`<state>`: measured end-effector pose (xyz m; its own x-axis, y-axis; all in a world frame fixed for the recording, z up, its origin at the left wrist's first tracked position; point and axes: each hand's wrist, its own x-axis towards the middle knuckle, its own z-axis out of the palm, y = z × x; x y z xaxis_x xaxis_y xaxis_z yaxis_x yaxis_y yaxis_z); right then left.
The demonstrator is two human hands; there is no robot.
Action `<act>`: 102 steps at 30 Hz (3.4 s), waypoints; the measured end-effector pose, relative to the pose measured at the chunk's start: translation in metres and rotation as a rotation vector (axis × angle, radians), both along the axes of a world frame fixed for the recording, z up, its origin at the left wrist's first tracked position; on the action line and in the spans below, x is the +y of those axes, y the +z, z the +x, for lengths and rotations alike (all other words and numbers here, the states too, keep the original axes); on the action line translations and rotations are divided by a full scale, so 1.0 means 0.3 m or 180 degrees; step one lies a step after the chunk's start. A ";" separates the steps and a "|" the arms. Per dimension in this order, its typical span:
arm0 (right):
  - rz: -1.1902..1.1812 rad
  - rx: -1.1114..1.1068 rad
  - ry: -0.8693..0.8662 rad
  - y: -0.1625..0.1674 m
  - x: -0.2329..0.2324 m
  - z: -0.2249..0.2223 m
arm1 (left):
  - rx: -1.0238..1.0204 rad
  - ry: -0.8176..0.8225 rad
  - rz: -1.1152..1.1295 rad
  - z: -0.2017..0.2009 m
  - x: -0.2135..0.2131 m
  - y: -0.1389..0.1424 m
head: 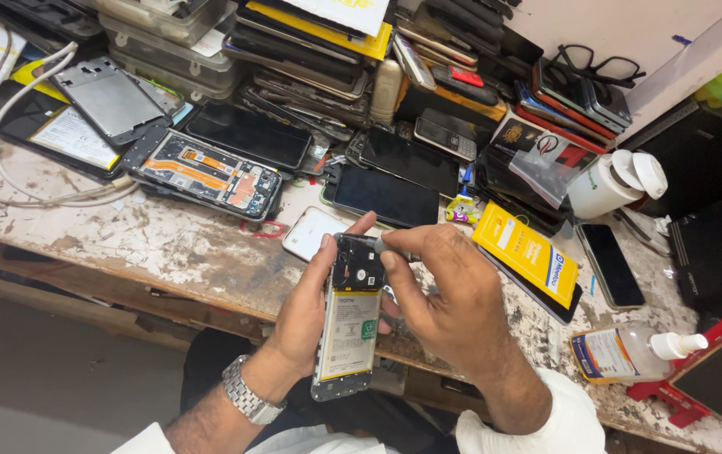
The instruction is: The person disassembles a smartphone, removes the battery and internal components, and cleans the back housing with a tool and cloth. The work is performed on a cluttered workbench with multiple phones and tools visible.
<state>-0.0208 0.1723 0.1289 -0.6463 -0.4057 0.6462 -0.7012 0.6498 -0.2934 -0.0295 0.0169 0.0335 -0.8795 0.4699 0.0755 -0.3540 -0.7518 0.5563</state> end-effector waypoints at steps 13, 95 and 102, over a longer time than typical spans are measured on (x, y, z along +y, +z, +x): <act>0.0295 0.0048 -0.0145 0.015 0.002 -0.013 | -0.0023 0.0096 -0.0368 -0.008 0.004 -0.005; 0.0315 -0.0110 0.0447 0.030 -0.004 0.038 | -0.0082 0.0118 0.0023 -0.013 -0.001 -0.031; 0.0565 -0.1144 -0.0498 0.059 -0.006 0.026 | 0.0039 0.0108 -0.0032 -0.019 0.001 -0.021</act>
